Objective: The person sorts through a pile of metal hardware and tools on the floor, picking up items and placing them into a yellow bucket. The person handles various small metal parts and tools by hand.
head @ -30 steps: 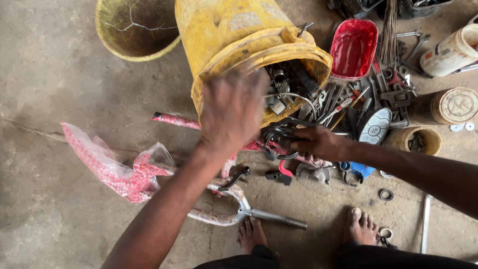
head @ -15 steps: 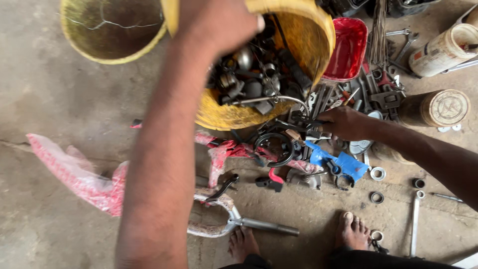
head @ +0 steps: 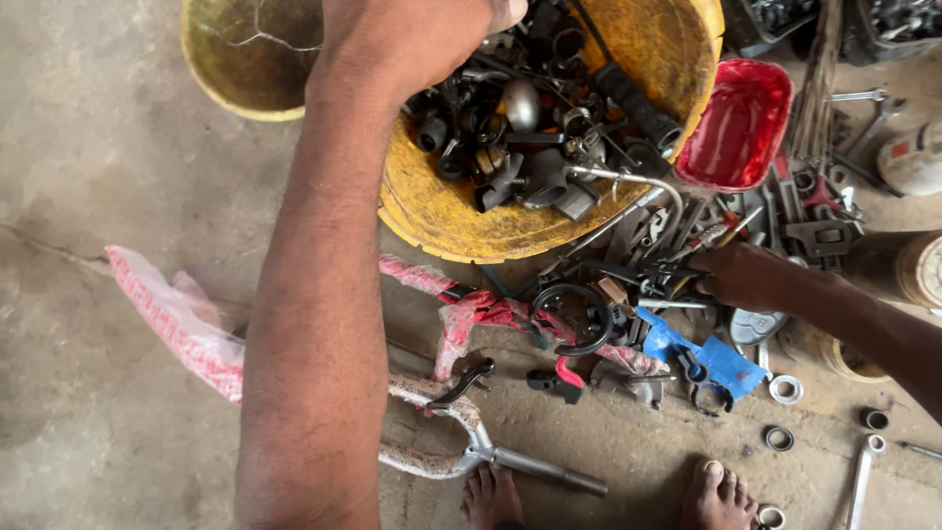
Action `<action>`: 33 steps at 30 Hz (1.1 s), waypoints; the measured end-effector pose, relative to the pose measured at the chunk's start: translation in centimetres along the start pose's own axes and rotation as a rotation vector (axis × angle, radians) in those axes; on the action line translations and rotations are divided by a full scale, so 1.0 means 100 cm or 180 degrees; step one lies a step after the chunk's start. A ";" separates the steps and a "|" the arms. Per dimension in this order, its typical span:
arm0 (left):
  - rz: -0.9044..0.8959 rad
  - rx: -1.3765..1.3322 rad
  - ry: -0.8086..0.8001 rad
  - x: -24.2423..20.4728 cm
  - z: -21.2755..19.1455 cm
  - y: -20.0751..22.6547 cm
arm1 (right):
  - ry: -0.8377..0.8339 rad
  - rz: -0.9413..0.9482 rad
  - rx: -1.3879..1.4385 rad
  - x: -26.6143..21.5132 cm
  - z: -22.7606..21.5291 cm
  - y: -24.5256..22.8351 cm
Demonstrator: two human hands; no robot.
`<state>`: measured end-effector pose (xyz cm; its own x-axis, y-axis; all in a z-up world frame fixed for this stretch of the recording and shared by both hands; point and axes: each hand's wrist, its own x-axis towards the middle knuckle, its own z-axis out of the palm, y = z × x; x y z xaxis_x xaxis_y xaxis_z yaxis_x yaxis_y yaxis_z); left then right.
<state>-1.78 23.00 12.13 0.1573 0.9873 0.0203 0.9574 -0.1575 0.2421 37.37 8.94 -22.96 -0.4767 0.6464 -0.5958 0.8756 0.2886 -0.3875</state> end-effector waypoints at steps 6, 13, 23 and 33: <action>0.0516 -0.0214 0.0851 -0.029 -0.005 -0.018 | 0.0891 -0.1358 -0.2099 -0.014 -0.019 -0.035; 0.0047 -0.0486 0.0811 -0.052 -0.001 -0.040 | 0.1729 -0.1335 -0.0659 -0.026 -0.068 -0.151; 0.0578 -0.0584 0.1076 -0.051 0.000 -0.048 | 0.3249 -0.1521 -0.1470 -0.007 -0.129 -0.195; 0.0260 -0.0644 0.0819 -0.060 -0.009 -0.059 | 0.0795 -0.2681 -0.0539 -0.029 -0.094 -0.231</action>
<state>-8.61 18.07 11.45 0.1405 0.9480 0.2857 0.8725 -0.2550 0.4168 19.29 7.07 -5.66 -0.9531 0.3022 0.0177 0.2521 0.8246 -0.5065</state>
